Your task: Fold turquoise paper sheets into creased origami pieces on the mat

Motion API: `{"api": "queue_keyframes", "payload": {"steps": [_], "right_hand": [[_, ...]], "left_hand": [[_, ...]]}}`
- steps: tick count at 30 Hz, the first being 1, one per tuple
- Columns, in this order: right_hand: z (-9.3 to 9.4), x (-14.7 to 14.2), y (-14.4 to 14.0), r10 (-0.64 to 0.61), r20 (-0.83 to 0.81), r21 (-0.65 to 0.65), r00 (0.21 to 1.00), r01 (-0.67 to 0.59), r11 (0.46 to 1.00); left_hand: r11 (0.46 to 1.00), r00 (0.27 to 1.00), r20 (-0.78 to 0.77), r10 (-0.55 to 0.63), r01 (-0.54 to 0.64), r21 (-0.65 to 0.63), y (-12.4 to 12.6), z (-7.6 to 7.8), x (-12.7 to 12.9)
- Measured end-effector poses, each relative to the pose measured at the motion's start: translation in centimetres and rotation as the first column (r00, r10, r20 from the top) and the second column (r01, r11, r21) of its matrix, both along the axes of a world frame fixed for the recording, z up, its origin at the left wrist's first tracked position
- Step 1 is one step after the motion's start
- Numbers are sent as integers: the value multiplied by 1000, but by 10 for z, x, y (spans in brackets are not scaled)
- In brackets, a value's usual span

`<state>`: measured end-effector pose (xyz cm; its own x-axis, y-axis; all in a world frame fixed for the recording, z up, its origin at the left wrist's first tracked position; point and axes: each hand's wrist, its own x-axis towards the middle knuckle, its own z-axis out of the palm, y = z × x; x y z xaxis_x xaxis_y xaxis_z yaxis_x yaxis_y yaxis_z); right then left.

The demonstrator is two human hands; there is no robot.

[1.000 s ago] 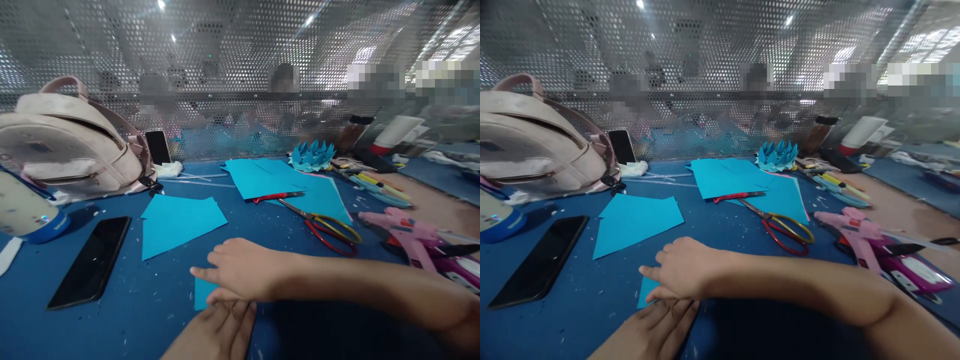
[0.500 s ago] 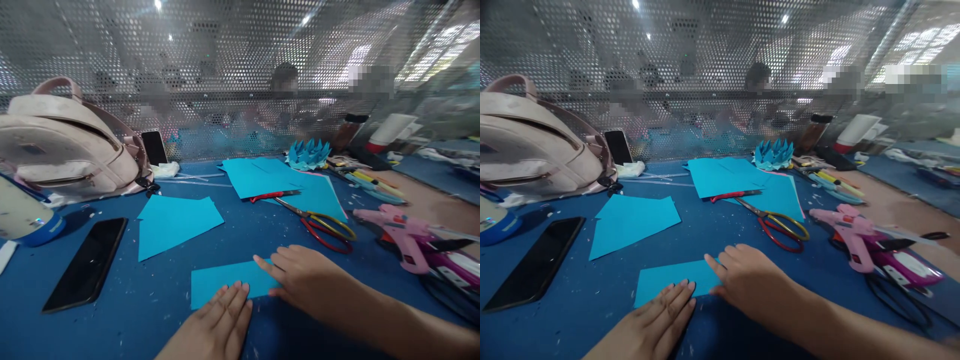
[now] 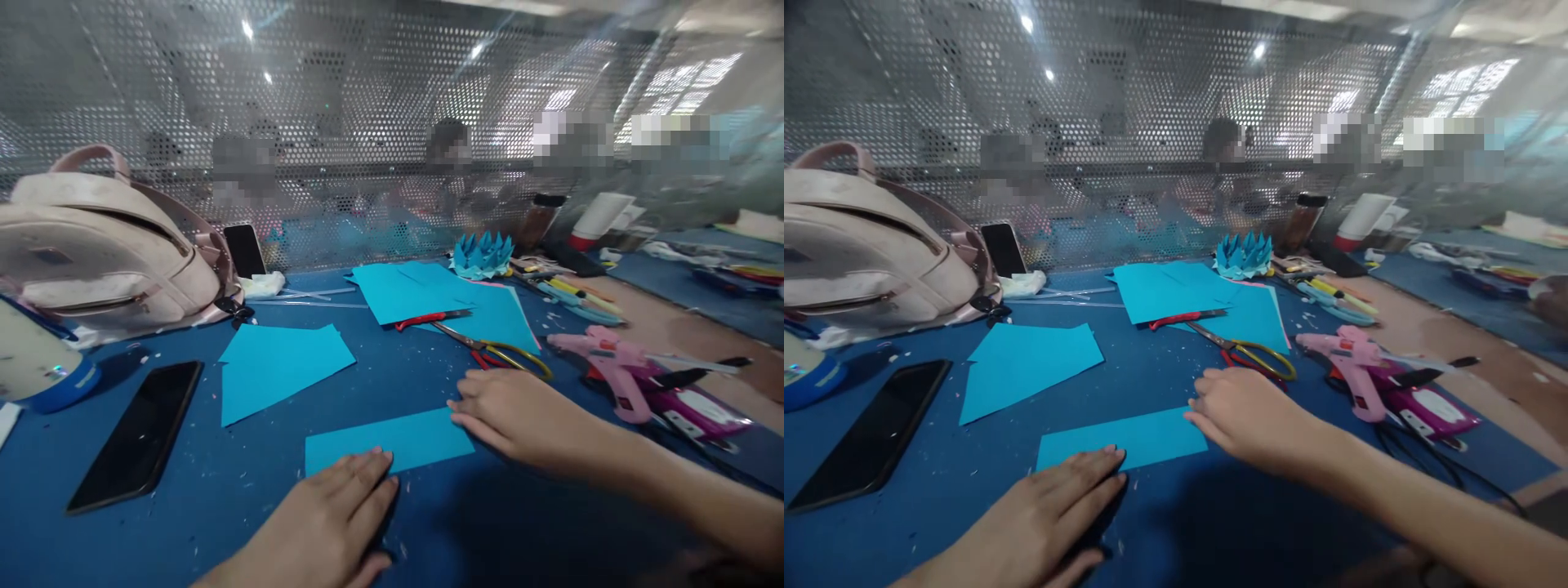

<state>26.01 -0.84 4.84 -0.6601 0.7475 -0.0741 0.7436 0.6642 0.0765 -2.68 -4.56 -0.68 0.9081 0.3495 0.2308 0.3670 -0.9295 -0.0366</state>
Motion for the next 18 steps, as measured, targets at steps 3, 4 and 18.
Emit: {"api": "queue_keyframes", "payload": {"steps": [3,4,18], "right_hand": [[9,-9,10,-24,-109,-60,994,18,998],[8,-12,12,-29,-147,-85,989,17,996],[2,-46,2,29,-191,-215,981,-71,974]], "left_hand": [[992,994,13,106,-104,-75,5,6,-5],[987,990,28,136,-133,-91,7,6,-6],[976,969,188,160,-126,-179,31,-6,-21]]}}
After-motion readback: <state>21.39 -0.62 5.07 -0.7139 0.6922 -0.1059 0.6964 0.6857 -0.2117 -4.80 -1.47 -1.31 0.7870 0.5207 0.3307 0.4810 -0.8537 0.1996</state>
